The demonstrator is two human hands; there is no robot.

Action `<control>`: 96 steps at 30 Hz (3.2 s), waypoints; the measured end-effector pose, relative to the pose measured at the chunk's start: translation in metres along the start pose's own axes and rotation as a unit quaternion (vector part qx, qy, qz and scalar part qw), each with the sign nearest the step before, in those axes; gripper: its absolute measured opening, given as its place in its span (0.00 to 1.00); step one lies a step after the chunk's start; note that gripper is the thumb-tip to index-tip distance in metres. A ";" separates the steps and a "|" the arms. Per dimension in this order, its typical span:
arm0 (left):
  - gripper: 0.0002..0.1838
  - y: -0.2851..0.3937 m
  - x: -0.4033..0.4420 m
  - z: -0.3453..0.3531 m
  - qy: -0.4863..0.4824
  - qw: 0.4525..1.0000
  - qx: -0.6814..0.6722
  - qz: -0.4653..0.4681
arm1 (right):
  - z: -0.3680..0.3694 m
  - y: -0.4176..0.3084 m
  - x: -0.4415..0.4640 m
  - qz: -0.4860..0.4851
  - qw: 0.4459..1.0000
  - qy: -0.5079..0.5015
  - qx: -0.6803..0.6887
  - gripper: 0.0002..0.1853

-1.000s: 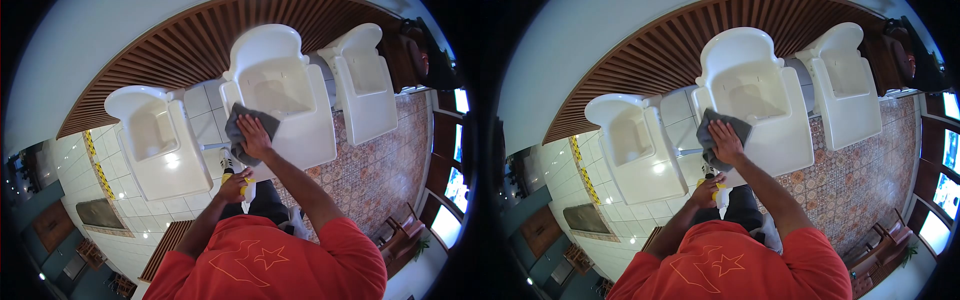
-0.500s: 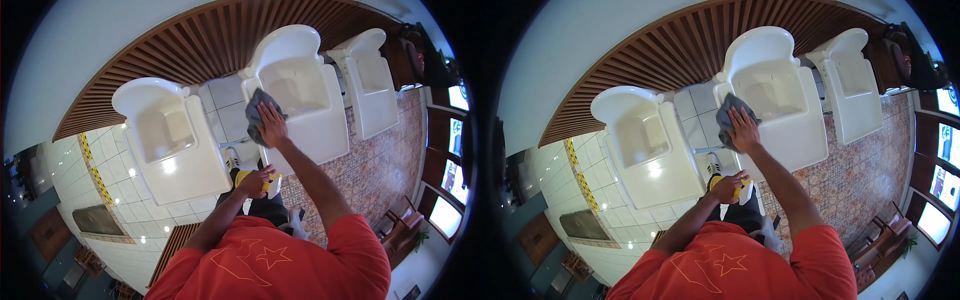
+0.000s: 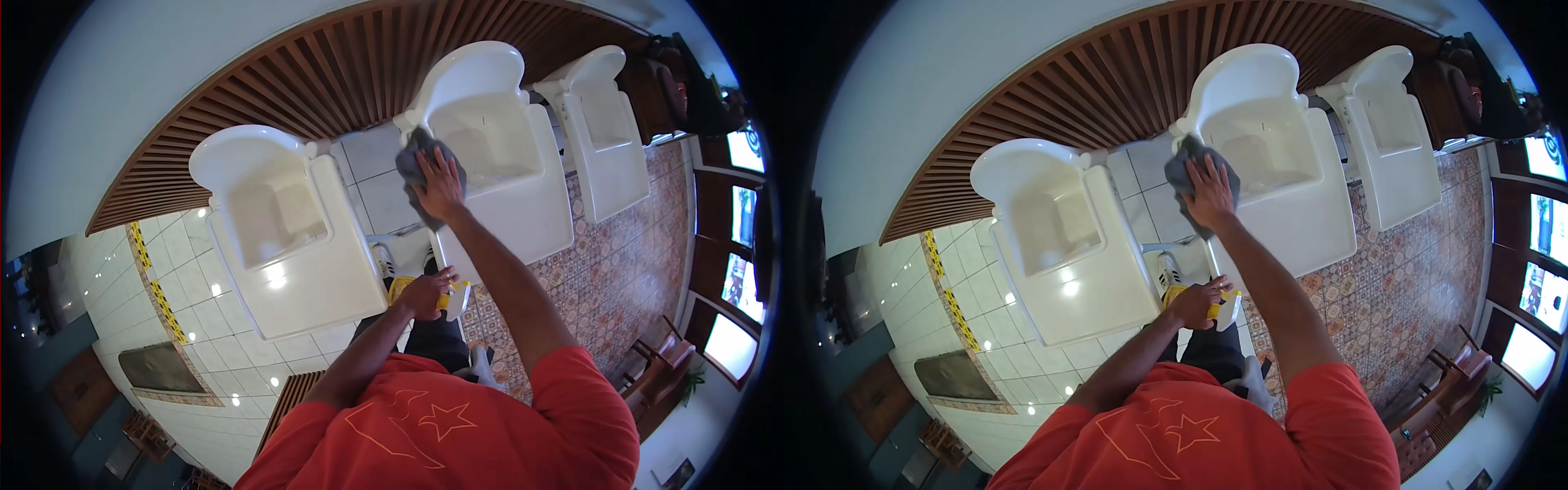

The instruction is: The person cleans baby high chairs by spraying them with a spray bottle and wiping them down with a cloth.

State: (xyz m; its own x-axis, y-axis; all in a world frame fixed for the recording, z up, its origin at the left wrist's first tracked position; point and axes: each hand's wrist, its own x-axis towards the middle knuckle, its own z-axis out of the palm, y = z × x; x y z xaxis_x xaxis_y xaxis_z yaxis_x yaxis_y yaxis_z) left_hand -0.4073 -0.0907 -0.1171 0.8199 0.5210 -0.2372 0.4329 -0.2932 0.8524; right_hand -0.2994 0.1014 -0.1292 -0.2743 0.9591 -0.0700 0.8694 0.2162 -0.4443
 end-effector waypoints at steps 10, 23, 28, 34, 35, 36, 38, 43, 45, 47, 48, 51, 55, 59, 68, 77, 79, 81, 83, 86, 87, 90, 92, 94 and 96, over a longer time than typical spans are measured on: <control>0.22 0.000 -0.004 0.007 0.054 0.998 0.004 0.021 | -0.012 0.005 -0.005 -0.021 0.997 -0.019 -0.070 0.38; 0.19 -0.003 -0.004 0.015 0.058 0.998 -0.018 0.006 | -0.008 0.008 -0.022 -0.006 0.998 -0.045 -0.049 0.37; 0.19 0.001 -0.002 0.012 0.052 0.999 -0.004 -0.007 | 0.007 -0.020 0.049 0.031 0.999 0.023 -0.009 0.36; 0.21 0.003 -0.004 0.013 0.049 0.999 0.000 0.000 | 0.007 -0.017 0.016 -0.056 0.998 -0.005 0.014 0.38; 0.22 0.002 -0.003 0.011 0.047 0.999 0.003 0.002 | 0.002 -0.014 0.001 -0.081 0.996 -0.024 0.025 0.39; 0.22 0.002 -0.002 0.009 0.047 0.999 0.005 0.005 | -0.006 -0.011 -0.018 -0.094 0.994 -0.045 0.030 0.40; 0.24 0.003 -0.003 0.008 0.045 0.999 0.005 0.011 | -0.017 -0.006 -0.059 -0.104 0.992 -0.067 0.034 0.42; 0.25 -0.004 -0.006 0.013 0.025 0.999 0.015 0.034 | -0.021 -0.006 -0.076 -0.085 0.989 -0.120 -0.008 0.50; 0.24 -0.005 -0.013 0.015 0.046 0.997 0.005 0.061 | -0.017 -0.015 -0.042 -0.074 0.994 -0.081 -0.019 0.50; 0.21 0.006 -0.021 0.001 0.055 0.994 -0.055 0.078 | -0.006 -0.023 0.001 -0.065 0.997 -0.041 -0.027 0.51; 0.21 0.013 -0.023 -0.006 0.051 0.994 -0.053 0.075 | 0.000 -0.026 0.021 -0.050 0.998 -0.014 -0.022 0.50; 0.19 0.044 -0.035 -0.027 0.032 0.990 -0.131 0.047 | 0.013 -0.030 0.018 -0.030 0.999 0.014 -0.021 0.48; 0.29 0.051 -0.057 -0.020 0.018 0.992 -0.111 0.050 | 0.013 -0.020 -0.042 -0.037 0.999 -0.026 -0.025 0.46; 0.39 0.082 -0.086 -0.058 0.042 0.992 -0.114 0.028 | 0.005 -0.019 -0.147 -0.022 0.997 -0.068 -0.032 0.45; 0.24 0.083 -0.126 -0.076 0.116 0.969 -0.205 -0.074 | 0.017 -0.028 -0.031 -0.016 0.999 0.019 -0.037 0.43; 0.21 0.064 -0.123 -0.068 0.176 0.964 -0.198 -0.017 | 0.015 -0.024 -0.070 0.002 1.000 0.009 0.020 0.42; 0.15 0.064 -0.116 -0.078 0.149 0.965 -0.217 -0.020 | 0.011 -0.016 -0.128 -0.009 0.999 -0.002 0.037 0.43; 0.15 0.060 -0.111 -0.081 0.164 0.961 -0.223 -0.007 | 0.006 -0.013 -0.180 -0.012 0.999 -0.004 0.031 0.44; 0.15 0.055 -0.103 -0.087 0.155 0.965 -0.209 -0.008 | -0.003 -0.013 -0.214 -0.012 0.999 -0.018 0.035 0.43; 0.16 0.053 -0.083 -0.091 0.143 0.972 -0.188 -0.002 | -0.015 0.004 -0.240 -0.011 0.999 -0.043 0.011 0.43; 0.17 0.053 -0.075 -0.092 0.140 0.975 -0.175 -0.002 | -0.014 0.018 -0.248 -0.018 0.999 -0.039 0.028 0.42; 0.17 0.062 -0.050 -0.095 0.122 0.982 -0.143 -0.006 | -0.031 0.069 -0.263 -0.007 0.999 -0.009 0.030 0.42; 0.17 0.067 -0.037 -0.093 0.106 0.986 -0.126 -0.013 | -0.048 0.114 -0.264 0.053 0.998 0.023 -0.016 0.42; 0.27 0.066 -0.025 -0.089 0.087 0.986 -0.130 -0.055 | -0.069 0.160 -0.244 0.159 0.984 0.044 -0.070 0.43; 0.32 0.059 -0.015 -0.078 0.097 0.988 -0.113 -0.036 | -0.080 0.195 -0.214 0.220 0.970 0.053 -0.091 0.43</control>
State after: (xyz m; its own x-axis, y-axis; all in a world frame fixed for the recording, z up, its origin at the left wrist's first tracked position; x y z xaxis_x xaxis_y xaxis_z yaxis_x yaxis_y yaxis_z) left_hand -0.4233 -0.0527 -0.0271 0.6934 0.6841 -0.2262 0.3746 -0.0741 0.9242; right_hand -0.0383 -0.0471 -0.1293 0.1746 0.9773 -0.1200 0.9536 -0.1982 -0.2265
